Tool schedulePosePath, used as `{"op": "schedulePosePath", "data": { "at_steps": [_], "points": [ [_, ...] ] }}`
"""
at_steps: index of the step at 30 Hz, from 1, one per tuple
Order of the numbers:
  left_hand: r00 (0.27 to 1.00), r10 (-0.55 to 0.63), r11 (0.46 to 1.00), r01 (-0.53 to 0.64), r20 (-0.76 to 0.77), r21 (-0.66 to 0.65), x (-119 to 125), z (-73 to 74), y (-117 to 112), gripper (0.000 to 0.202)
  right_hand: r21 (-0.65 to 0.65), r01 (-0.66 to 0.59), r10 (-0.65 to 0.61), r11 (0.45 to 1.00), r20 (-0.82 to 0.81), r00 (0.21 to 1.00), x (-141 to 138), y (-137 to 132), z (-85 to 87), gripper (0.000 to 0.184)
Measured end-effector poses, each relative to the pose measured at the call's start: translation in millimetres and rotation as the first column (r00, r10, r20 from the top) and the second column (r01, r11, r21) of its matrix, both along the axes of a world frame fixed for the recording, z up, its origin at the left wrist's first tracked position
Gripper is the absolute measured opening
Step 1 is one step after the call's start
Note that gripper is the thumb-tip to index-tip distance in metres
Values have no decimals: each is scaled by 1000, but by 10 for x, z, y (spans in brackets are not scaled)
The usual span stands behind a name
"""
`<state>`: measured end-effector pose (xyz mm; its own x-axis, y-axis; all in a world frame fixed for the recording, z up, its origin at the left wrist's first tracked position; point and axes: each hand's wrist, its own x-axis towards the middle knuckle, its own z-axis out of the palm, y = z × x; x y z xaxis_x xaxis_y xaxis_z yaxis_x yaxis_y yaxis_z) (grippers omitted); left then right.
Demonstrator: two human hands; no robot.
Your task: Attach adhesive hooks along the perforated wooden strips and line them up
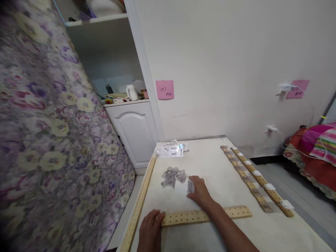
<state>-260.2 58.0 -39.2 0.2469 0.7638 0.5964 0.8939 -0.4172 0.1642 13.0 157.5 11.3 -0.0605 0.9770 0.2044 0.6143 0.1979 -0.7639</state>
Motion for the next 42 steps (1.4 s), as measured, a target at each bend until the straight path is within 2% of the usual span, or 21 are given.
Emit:
{"op": "schedulePosePath", "data": {
  "at_steps": [3,6,10,12,14,16,18,20,21,23,25,28,30,32,37,42],
  "points": [
    [1000,-3,1000,3,-14,-9,15,12,-45,45,-19,-5,5,1000,-11,1000,-14,72,-36,62],
    [998,25,1000,-25,52,0,61,8,-77,42,-31,-10,9,999,-49,999,23,78,-22,49],
    [987,58,997,-64,149,39,124,39,-99,39,-49,-37,30,998,-132,991,79,-9,53,49],
    [988,41,997,-49,146,51,131,86,-115,41,-88,-103,78,991,-250,965,83,-102,99,51],
    [990,28,998,-36,135,56,124,154,-141,43,-130,-229,145,965,-464,874,60,-237,150,55],
    [986,36,998,-44,165,45,117,243,-180,41,-121,-378,199,918,-684,702,7,-411,216,58],
    [970,44,999,-46,239,2,131,356,-239,36,-76,-476,223,876,-811,540,-68,-609,296,61],
    [940,34,997,-7,341,-81,188,492,-325,30,-50,-514,207,856,-879,430,-152,-807,374,62],
    [911,37,991,20,412,-133,238,564,-377,28,-49,-537,190,842,-905,381,-196,-898,406,62],
    [807,72,963,98,586,-253,374,702,-492,27,-50,-587,150,808,-946,287,-278,-1050,448,64],
    [628,178,925,156,757,-347,532,811,-595,27,-53,-636,121,770,-966,228,-351,-1158,465,62],
    [337,292,834,368,895,-410,718,893,-683,31,-54,-680,124,731,-970,210,-434,-1248,468,56],
    [144,365,779,493,920,-387,780,899,-696,34,-38,-704,148,709,-968,202,-467,-1279,466,55],
    [14,436,737,568,900,-366,808,885,-695,38,-18,-721,172,692,-967,189,-483,-1297,453,57],
    [-136,539,688,641,831,-341,826,870,-715,43,-36,-744,197,668,-955,223,-473,-1303,335,62],
    [-169,618,636,681,767,-362,811,932,-752,44,-35,-739,231,673,-939,254,-472,-1281,181,61]
  ]
}}
